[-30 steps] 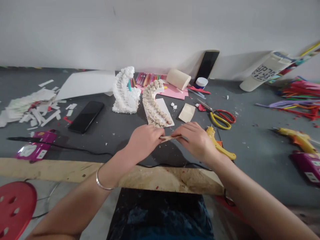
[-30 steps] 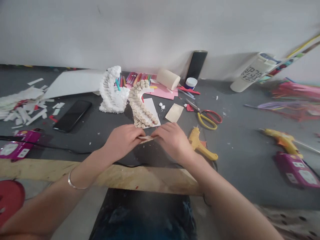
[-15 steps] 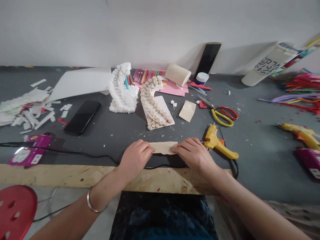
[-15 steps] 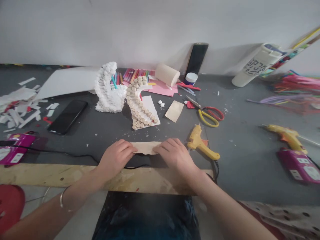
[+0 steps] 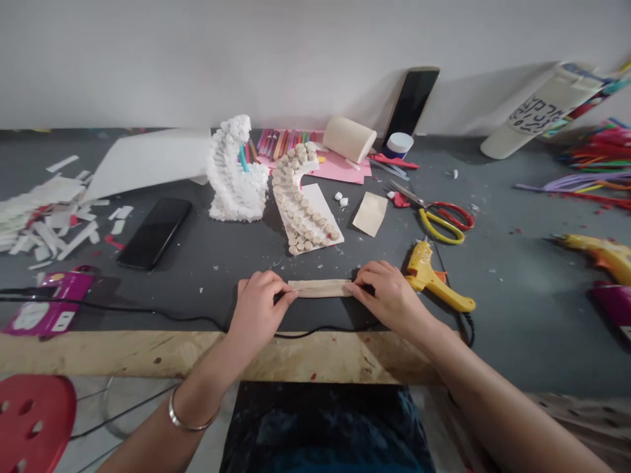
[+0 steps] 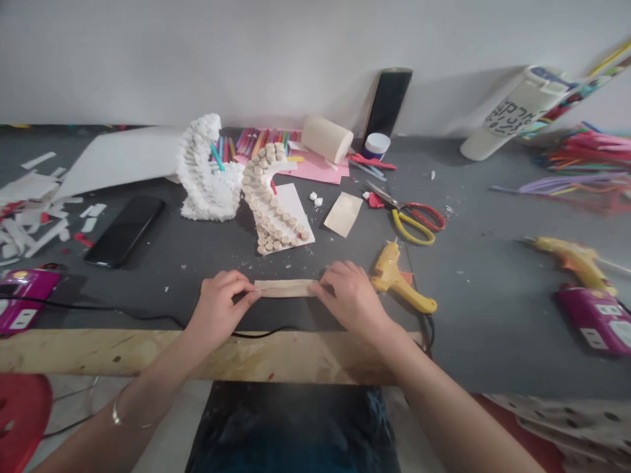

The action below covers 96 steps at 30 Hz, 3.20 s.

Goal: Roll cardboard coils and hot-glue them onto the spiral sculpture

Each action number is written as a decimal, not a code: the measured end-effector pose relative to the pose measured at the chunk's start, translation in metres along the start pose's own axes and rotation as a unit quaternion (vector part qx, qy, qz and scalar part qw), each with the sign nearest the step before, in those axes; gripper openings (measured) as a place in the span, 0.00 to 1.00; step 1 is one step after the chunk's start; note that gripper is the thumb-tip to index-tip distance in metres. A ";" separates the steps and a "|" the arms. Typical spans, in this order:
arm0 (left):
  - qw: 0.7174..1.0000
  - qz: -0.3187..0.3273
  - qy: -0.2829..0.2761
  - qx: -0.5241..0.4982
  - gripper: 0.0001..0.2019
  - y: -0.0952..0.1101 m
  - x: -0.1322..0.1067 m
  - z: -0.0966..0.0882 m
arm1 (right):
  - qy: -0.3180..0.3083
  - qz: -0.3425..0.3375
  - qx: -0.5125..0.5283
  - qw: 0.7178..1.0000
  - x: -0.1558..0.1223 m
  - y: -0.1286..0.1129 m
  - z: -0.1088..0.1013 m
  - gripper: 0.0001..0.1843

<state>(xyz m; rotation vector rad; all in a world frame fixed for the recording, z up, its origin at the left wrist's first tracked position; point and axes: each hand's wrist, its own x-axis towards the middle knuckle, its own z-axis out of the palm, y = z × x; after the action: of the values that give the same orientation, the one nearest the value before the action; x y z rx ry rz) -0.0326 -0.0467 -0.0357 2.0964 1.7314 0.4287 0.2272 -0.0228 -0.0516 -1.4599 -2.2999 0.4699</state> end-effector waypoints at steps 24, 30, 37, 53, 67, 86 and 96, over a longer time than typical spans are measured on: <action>0.999 0.008 0.032 0.040 0.15 -0.001 0.007 -0.002 | -0.029 0.026 -0.092 0.995 0.009 -0.006 -0.009 0.17; 0.998 0.000 0.049 0.038 0.11 0.000 0.005 0.001 | -0.030 0.047 -0.115 0.992 0.012 -0.013 -0.009 0.18; 0.967 0.202 0.063 0.138 0.10 0.002 0.000 0.003 | 0.012 0.043 -0.142 0.989 0.011 -0.011 -0.006 0.16; 0.944 0.290 0.023 0.154 0.15 0.006 -0.012 0.005 | -0.025 -0.159 -0.175 0.971 -0.031 -0.039 0.009 0.20; 0.941 0.306 0.022 0.143 0.13 0.001 0.010 -0.002 | 0.015 -0.185 -0.202 0.962 0.009 -0.034 -0.006 0.11; 0.987 0.148 0.048 0.040 0.09 -0.004 0.000 0.003 | 0.033 -0.097 -0.085 0.991 -0.001 -0.017 -0.003 0.11; 0.999 0.036 -0.006 0.022 0.08 -0.002 0.001 -0.006 | 0.030 -0.022 -0.039 0.999 -0.001 -0.011 0.000 0.08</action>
<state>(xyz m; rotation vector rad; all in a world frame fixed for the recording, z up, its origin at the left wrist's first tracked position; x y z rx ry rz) -0.0369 -0.0451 -0.0317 2.1928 1.6764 0.4020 0.2187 -0.0277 -0.0467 -1.4364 -2.3215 0.3236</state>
